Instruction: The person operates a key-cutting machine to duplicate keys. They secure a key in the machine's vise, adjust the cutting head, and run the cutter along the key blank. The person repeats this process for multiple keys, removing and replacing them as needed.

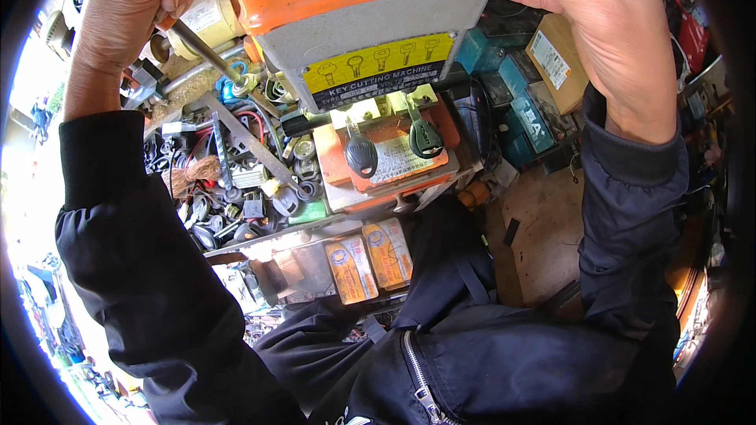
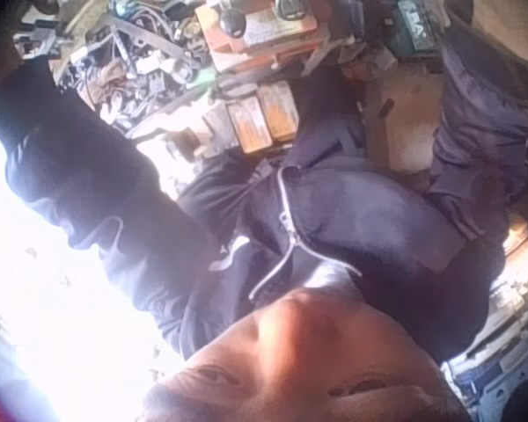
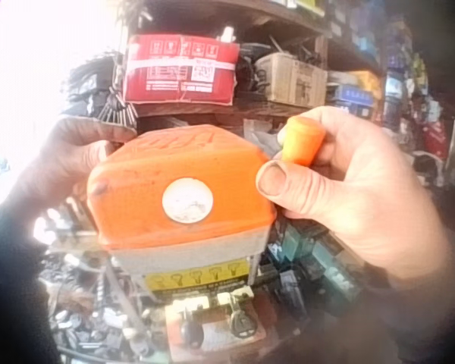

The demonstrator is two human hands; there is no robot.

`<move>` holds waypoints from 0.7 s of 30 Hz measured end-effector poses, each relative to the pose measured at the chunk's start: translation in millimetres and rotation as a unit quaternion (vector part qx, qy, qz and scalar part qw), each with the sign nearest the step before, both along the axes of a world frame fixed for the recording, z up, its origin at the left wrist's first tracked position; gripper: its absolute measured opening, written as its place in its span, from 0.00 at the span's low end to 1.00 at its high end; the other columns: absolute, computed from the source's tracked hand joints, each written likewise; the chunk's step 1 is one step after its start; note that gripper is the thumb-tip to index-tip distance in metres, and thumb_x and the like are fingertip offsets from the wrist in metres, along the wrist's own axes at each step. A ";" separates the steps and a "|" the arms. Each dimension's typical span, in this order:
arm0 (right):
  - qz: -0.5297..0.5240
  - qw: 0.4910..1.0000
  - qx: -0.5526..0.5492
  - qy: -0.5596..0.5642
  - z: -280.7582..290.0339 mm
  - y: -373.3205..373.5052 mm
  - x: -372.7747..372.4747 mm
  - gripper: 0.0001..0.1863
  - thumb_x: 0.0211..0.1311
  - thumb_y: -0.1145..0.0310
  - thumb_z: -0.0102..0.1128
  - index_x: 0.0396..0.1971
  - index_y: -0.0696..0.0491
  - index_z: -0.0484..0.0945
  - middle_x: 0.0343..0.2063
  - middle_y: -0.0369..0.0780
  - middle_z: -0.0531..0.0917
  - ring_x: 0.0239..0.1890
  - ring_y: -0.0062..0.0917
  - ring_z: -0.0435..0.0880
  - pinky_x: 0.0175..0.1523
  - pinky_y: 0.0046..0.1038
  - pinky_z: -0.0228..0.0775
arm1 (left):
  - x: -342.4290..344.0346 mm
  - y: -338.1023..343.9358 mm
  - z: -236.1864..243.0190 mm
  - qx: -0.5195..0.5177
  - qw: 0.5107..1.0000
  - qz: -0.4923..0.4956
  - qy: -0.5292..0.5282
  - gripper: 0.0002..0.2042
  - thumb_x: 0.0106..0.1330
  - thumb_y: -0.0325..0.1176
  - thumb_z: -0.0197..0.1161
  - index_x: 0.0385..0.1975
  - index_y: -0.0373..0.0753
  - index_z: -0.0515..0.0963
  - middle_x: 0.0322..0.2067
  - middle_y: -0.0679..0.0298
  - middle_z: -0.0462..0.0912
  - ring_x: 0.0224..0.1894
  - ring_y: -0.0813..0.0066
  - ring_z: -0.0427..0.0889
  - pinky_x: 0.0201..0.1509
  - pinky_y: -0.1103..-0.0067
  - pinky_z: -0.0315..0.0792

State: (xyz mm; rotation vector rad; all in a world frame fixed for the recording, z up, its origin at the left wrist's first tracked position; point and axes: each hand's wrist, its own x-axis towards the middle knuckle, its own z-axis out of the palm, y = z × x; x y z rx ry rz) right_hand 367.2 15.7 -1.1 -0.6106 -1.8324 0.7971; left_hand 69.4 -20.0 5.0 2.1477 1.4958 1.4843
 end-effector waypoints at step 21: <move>-0.006 1.000 0.007 -0.015 2.6 0.1 -3.5 0.21 0.61 0.57 0.77 0.37 0.55 0.75 0.32 0.35 0.81 0.34 0.17 0.77 0.40 0.21 0.72 | -7.7 5.7 2.5 0.003 0.999 -0.022 -0.025 0.36 0.51 0.55 0.78 0.50 0.28 0.83 0.36 0.56 0.90 0.32 0.74 0.88 0.37 0.80 0.85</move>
